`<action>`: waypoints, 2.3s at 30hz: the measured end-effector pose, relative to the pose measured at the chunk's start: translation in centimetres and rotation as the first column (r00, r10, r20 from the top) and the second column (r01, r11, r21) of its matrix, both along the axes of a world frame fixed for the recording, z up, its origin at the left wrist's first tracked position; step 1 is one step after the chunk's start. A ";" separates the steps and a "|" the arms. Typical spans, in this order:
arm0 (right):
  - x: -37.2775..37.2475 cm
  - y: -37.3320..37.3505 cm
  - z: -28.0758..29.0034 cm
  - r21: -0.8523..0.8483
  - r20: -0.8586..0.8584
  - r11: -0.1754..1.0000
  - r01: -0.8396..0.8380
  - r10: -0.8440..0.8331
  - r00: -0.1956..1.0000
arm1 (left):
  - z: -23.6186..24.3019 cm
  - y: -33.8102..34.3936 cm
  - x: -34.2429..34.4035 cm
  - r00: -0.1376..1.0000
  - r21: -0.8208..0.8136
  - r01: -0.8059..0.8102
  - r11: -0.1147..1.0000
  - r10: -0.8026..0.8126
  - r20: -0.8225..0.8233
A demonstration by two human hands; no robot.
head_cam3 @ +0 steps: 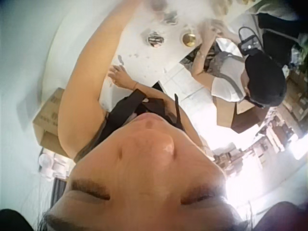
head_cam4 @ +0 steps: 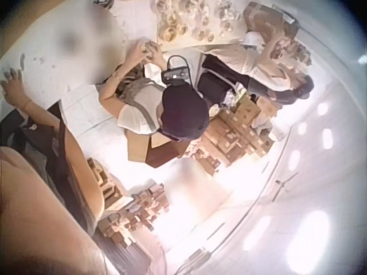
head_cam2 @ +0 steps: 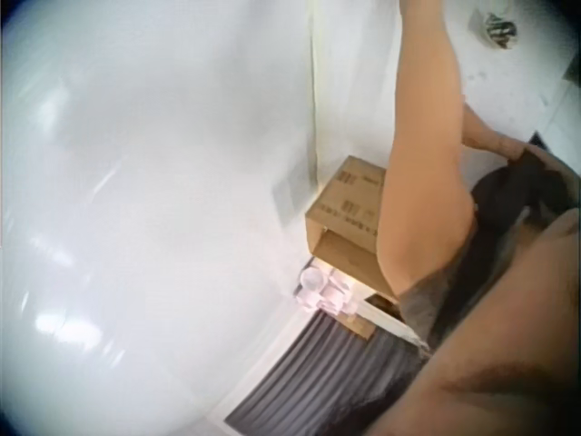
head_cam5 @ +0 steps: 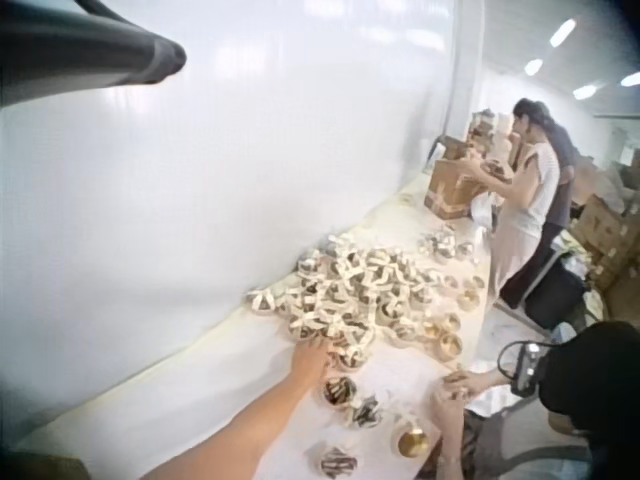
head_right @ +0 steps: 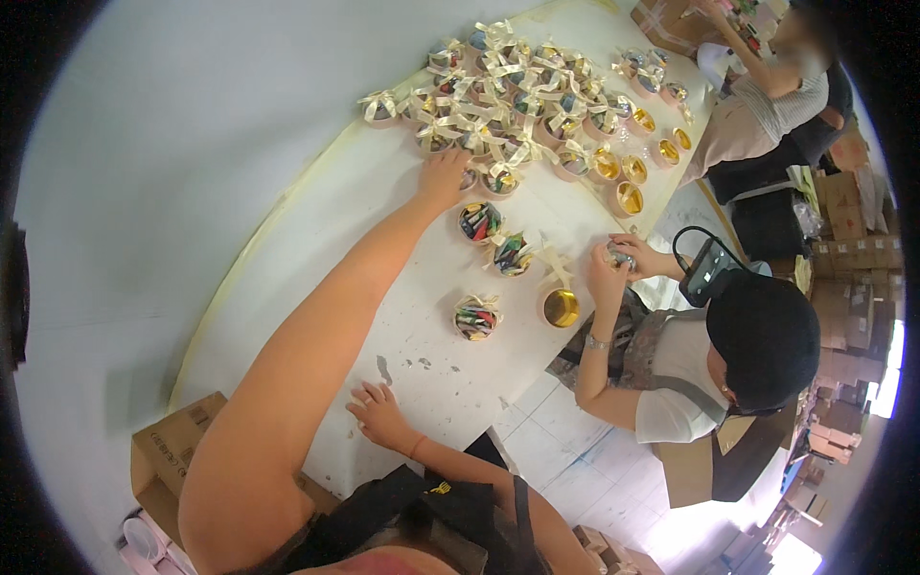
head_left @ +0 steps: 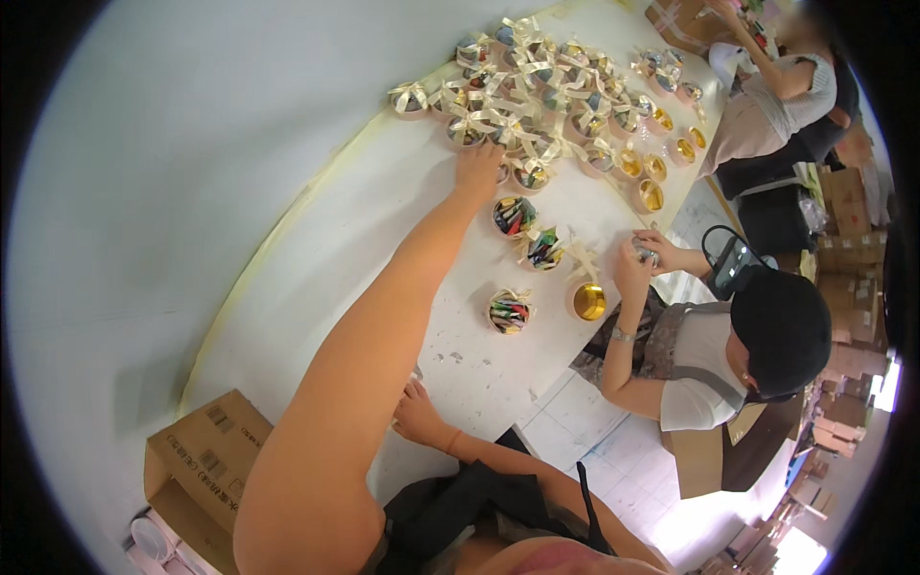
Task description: The person repeatedly picks up small decorative items from a cardboard box and places them onto a white table. They also handle small round containers and ribbons, arranging them on the table alongside the decorative items.
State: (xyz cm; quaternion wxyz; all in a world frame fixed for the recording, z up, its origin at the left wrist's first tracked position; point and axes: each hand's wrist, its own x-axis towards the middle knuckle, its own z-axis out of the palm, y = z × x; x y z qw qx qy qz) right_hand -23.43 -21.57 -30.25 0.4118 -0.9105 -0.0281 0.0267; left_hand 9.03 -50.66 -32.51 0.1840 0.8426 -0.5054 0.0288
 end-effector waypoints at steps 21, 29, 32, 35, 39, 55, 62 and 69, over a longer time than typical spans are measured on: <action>4.3 -0.4 1.6 -0.046 -0.134 0.998 -0.042 0.035 0.990 | 38.2 71.9 -18.7 0.457 -0.200 -0.887 0.417 0.854 -0.247; 16.7 26.0 32.7 0.332 0.446 0.815 -0.475 0.309 0.840 | 25.2 90.3 -28.0 0.159 0.293 -0.943 0.157 0.987 -0.017; 17.0 37.3 32.1 -0.166 0.434 0.665 -0.728 0.712 0.552 | 20.8 93.4 -26.4 0.225 0.351 -0.920 0.174 0.968 0.108; 13.7 44.5 26.7 -0.549 -0.294 0.228 -0.804 0.848 0.442 | 17.9 93.7 -25.4 0.238 0.210 -0.952 0.224 0.970 0.045; 8.3 46.7 19.5 -0.575 -0.687 -0.063 -0.815 0.578 0.440 | 18.0 92.7 -24.3 0.271 0.220 -0.949 0.224 0.939 0.210; 20.1 11.4 24.6 0.340 0.625 0.922 -0.185 -0.075 0.777 | 39.2 68.4 -12.4 0.735 -0.433 -0.547 0.717 0.658 0.161; 23.9 -29.2 10.3 -0.244 0.290 0.738 0.629 -0.564 0.773 | 27.9 40.1 -0.7 0.976 -0.225 -0.218 0.950 0.217 -0.029; 28.3 -42.2 1.9 -0.425 0.083 0.639 0.641 -0.678 0.730 | 11.3 7.0 4.3 0.940 0.113 0.028 0.993 0.013 -0.341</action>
